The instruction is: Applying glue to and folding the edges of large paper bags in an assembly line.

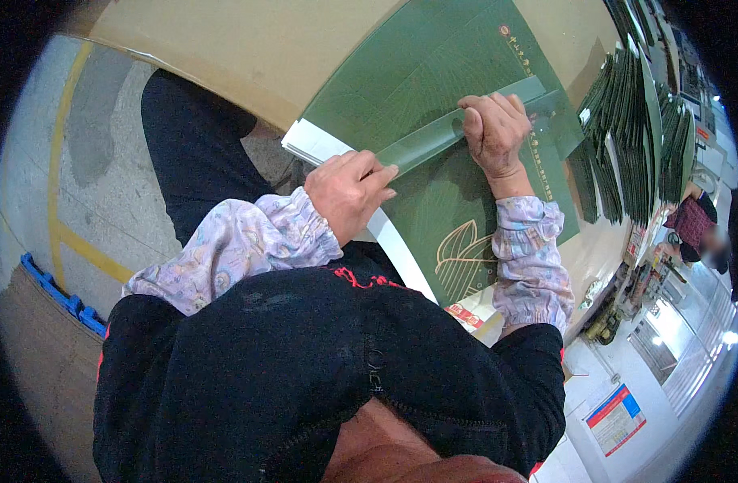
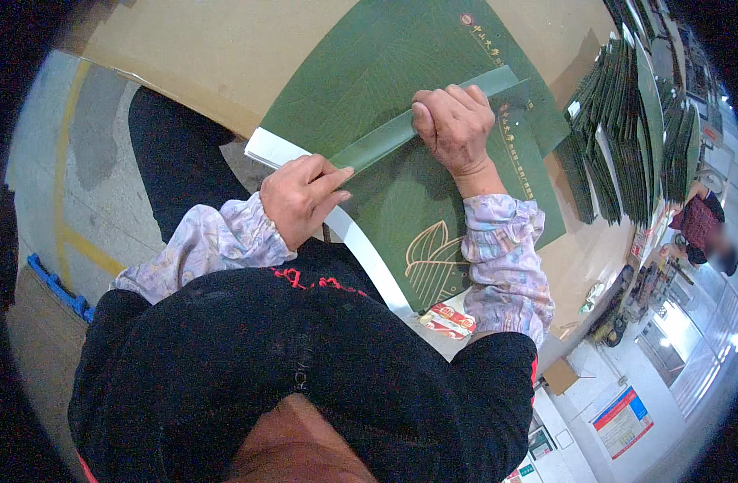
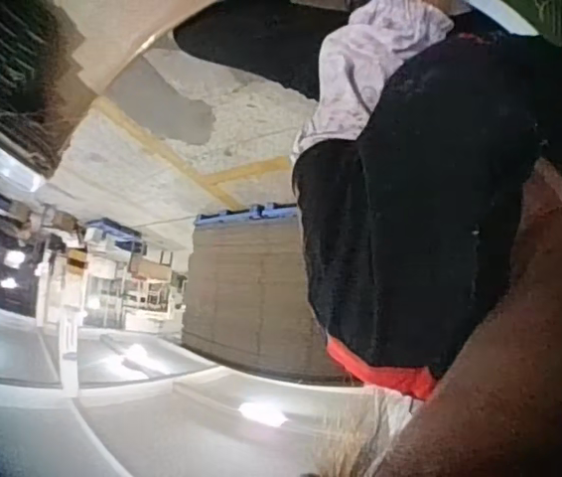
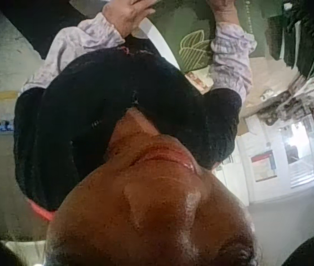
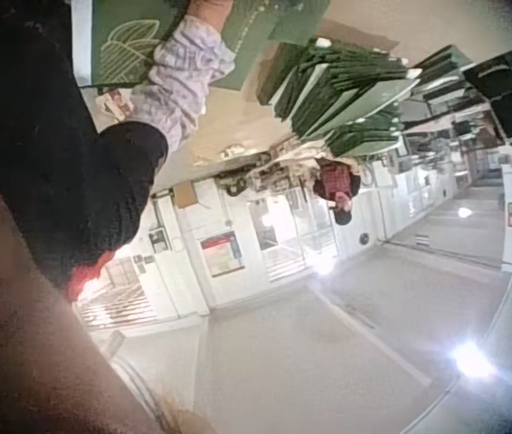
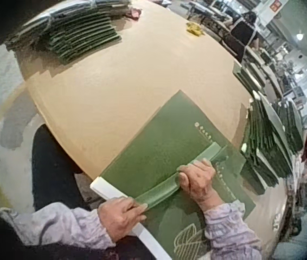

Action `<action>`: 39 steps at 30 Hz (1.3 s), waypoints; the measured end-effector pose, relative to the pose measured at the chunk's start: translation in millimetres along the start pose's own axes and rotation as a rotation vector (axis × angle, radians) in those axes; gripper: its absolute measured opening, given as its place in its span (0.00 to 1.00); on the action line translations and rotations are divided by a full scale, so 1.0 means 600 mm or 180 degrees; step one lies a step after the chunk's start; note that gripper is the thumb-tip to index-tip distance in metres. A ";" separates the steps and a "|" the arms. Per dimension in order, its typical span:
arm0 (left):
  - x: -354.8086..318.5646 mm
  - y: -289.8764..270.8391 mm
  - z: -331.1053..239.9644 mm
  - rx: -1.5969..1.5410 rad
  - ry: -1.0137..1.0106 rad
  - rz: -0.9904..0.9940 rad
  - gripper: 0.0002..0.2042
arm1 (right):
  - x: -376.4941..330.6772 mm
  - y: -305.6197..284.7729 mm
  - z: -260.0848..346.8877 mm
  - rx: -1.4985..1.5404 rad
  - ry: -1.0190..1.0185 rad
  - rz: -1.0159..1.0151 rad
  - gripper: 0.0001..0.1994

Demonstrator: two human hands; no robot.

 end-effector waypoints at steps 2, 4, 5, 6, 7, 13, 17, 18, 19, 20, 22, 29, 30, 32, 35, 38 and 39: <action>0.001 0.000 0.006 -0.0008 -0.0319 0.0071 0.11 | 0.000 0.007 0.001 -0.0018 0.0067 0.0054 0.06; -0.002 0.008 0.017 0.0087 -0.0390 0.0142 0.12 | 0.001 0.009 -0.007 -0.0051 0.0119 0.0109 0.06; -0.002 0.012 0.020 0.0204 -0.0447 0.0219 0.13 | 0.003 0.008 -0.017 -0.0061 -0.0035 0.0108 0.05; -0.001 0.012 0.019 0.0223 -0.0426 0.0216 0.13 | 0.007 0.009 -0.028 -0.0077 -0.0193 0.0101 0.04; 0.000 0.013 0.019 0.0240 -0.0554 0.0231 0.15 | 0.007 0.006 -0.061 -0.0086 -0.0198 0.0076 0.04; 0.028 0.005 -0.003 0.0679 -0.0990 0.1247 0.24 | -0.015 0.016 -0.152 -0.1308 0.0999 0.0234 0.06; 0.043 0.054 -0.008 0.1731 0.0886 0.1282 0.32 | -0.003 0.008 -0.149 -0.1528 0.1272 -0.0295 0.15; 0.063 0.070 -0.012 0.2096 0.1194 0.1226 0.34 | 0.004 0.011 -0.147 -0.1627 0.1135 -0.0294 0.18; 0.087 0.085 -0.019 0.2459 0.1519 0.1150 0.36 | 0.008 0.011 -0.143 -0.1739 0.1005 -0.0296 0.22; 0.110 0.100 -0.022 0.2658 0.1470 0.1459 0.40 | 0.009 0.020 -0.137 -0.1837 0.1060 -0.0403 0.22; 0.126 0.122 -0.015 0.2398 0.1387 0.1271 0.41 | 0.000 0.035 -0.126 -0.2473 0.1117 -0.0256 0.29; 0.128 0.146 -0.027 0.2295 0.1249 0.1293 0.43 | -0.092 0.010 -0.039 -0.1848 0.2213 -0.0112 0.35; 0.123 0.146 -0.026 0.2306 0.1239 0.1194 0.43 | -0.089 0.011 -0.038 -0.1697 0.2122 -0.0045 0.35; 0.114 0.143 -0.021 0.2242 0.1231 0.1025 0.44 | -0.076 0.019 -0.043 -0.1447 0.1999 0.0101 0.35; 0.107 0.126 -0.032 0.2351 0.1105 0.0939 0.43 | -0.040 0.030 -0.044 -0.0927 0.1713 0.0146 0.33; 0.087 0.115 0.005 0.2348 0.0868 0.0890 0.41 | -0.025 -0.006 0.017 -0.0613 0.1407 0.0530 0.31; 0.083 0.096 0.022 0.2519 0.0714 0.0823 0.40 | -0.011 -0.050 0.056 -0.1130 0.1531 0.0079 0.31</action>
Point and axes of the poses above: each hand's wrist, its own x-axis towards the middle knuckle, its own y-axis out of the palm, z = x × y, the point moved 2 cm from there along x, towards the middle knuckle, and after that the axes turned 10 degrees about -z, right-handed, at the moved point
